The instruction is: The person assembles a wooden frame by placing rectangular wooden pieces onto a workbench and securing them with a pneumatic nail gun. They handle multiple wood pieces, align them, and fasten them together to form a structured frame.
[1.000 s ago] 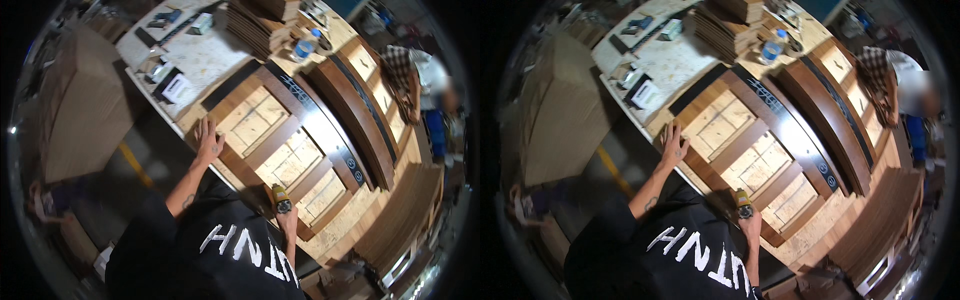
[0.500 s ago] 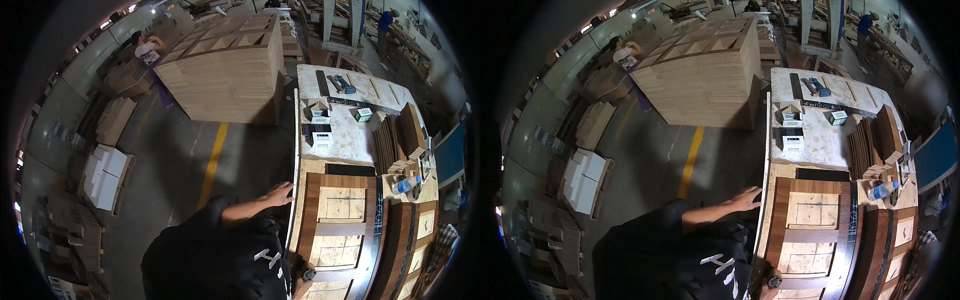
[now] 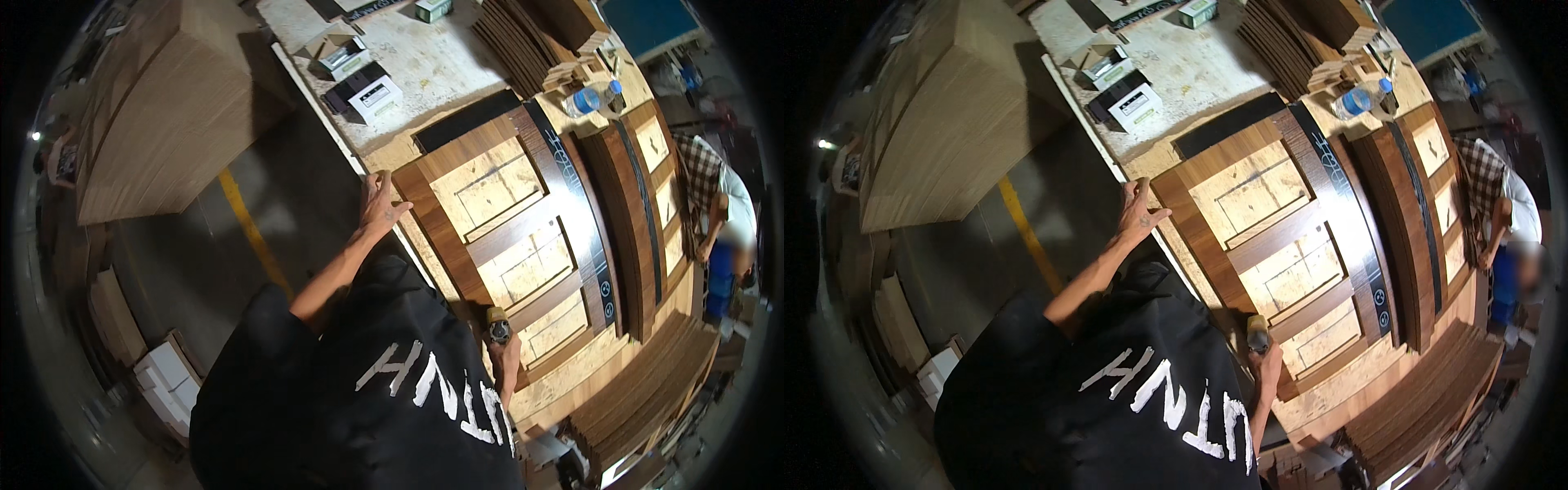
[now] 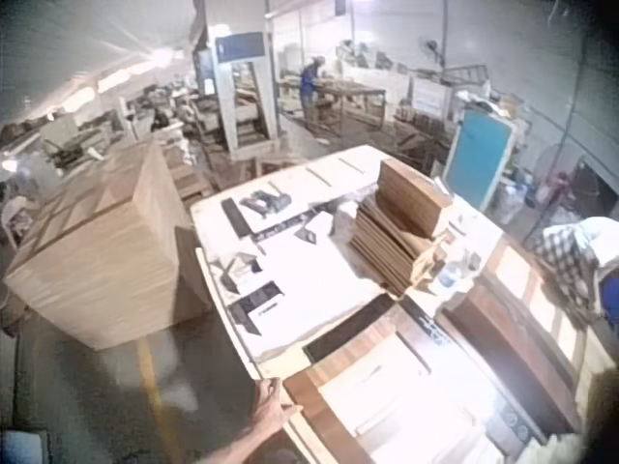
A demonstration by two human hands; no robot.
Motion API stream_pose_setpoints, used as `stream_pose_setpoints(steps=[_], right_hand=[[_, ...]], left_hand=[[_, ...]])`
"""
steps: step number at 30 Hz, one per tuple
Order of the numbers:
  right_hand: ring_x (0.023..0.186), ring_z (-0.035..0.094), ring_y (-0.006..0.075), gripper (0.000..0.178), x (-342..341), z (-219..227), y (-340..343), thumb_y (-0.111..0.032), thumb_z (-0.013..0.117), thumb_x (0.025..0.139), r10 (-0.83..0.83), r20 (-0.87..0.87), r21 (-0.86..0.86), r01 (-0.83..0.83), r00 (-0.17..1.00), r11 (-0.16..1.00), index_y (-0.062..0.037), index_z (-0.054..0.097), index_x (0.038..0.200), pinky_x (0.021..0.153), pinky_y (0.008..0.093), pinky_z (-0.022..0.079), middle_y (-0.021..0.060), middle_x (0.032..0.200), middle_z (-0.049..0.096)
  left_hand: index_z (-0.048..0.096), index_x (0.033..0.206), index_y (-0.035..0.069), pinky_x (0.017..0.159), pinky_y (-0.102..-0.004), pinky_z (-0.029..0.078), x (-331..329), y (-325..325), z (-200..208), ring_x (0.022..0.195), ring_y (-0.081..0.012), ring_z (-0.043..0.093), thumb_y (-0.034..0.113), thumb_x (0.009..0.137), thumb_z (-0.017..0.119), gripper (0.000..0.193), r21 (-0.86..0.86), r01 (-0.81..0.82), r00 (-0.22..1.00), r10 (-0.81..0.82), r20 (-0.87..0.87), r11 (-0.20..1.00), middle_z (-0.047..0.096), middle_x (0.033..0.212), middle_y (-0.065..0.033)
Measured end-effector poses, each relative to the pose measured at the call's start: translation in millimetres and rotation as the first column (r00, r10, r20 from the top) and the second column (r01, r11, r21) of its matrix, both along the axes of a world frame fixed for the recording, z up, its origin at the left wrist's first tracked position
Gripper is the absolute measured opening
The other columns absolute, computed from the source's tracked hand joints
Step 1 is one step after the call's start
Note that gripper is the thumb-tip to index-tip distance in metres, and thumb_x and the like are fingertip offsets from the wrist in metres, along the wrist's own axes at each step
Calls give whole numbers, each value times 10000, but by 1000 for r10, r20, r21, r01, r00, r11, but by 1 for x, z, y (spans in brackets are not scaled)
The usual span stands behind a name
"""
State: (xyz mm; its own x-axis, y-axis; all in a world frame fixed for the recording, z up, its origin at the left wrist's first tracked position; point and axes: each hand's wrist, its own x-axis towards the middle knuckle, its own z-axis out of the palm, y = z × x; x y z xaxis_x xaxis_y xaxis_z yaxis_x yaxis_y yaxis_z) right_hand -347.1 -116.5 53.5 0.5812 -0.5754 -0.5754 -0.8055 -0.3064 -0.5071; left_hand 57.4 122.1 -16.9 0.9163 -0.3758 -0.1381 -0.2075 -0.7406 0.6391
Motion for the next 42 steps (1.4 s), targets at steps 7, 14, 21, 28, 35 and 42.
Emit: stream_pose_setpoints(steps=[7,14,21,28,35,42], right_hand=[[741,611,294,302,76,52,32,-118,650,789,-211,-50,-53,209,976,977,77,624,1018,733,425,517,192,813,663],[699,660,196,393,170,78,36,-278,778,862,-130,-32,-93,127,991,988,22,698,1103,645,348,521,97,808,716],[870,731,261,497,238,107,29,-212,827,805,-50,-172,5,51,984,999,65,672,1187,801,366,556,219,962,754],[810,686,240,518,259,100,27,-360,846,822,16,-73,-6,-17,997,1000,59,703,1089,740,384,542,190,924,740],[801,699,240,493,279,95,32,-333,863,813,75,-30,34,-74,997,997,57,703,1068,720,372,546,183,898,742],[708,675,190,387,325,78,44,-268,842,837,168,68,92,-174,983,980,58,701,991,651,339,532,139,802,726]], left_hand=[[409,1458,7,1014,-474,459,39,-11,6,1230,-430,512,241,802,850,824,-99,143,985,-152,-83,985,445,1388,-236],[558,1350,5,981,-461,481,55,-13,-2,1165,-421,569,139,822,810,600,-264,140,979,-174,-109,954,560,1262,-236],[600,1386,91,982,-467,483,60,-14,-11,1163,-418,561,197,819,822,618,-208,149,969,-185,-166,967,549,1271,-221],[632,1358,107,982,-481,461,61,-14,-10,1135,-397,542,213,809,829,593,-246,133,971,-176,-164,960,560,1230,-206],[641,1354,119,975,-477,460,61,-14,-11,1115,-382,535,216,808,826,585,-218,140,974,-173,-144,966,568,1215,-180],[639,1303,103,913,-494,464,61,-16,-6,1026,-387,532,213,841,808,505,-256,147,987,-160,-31,956,589,1128,-194]])
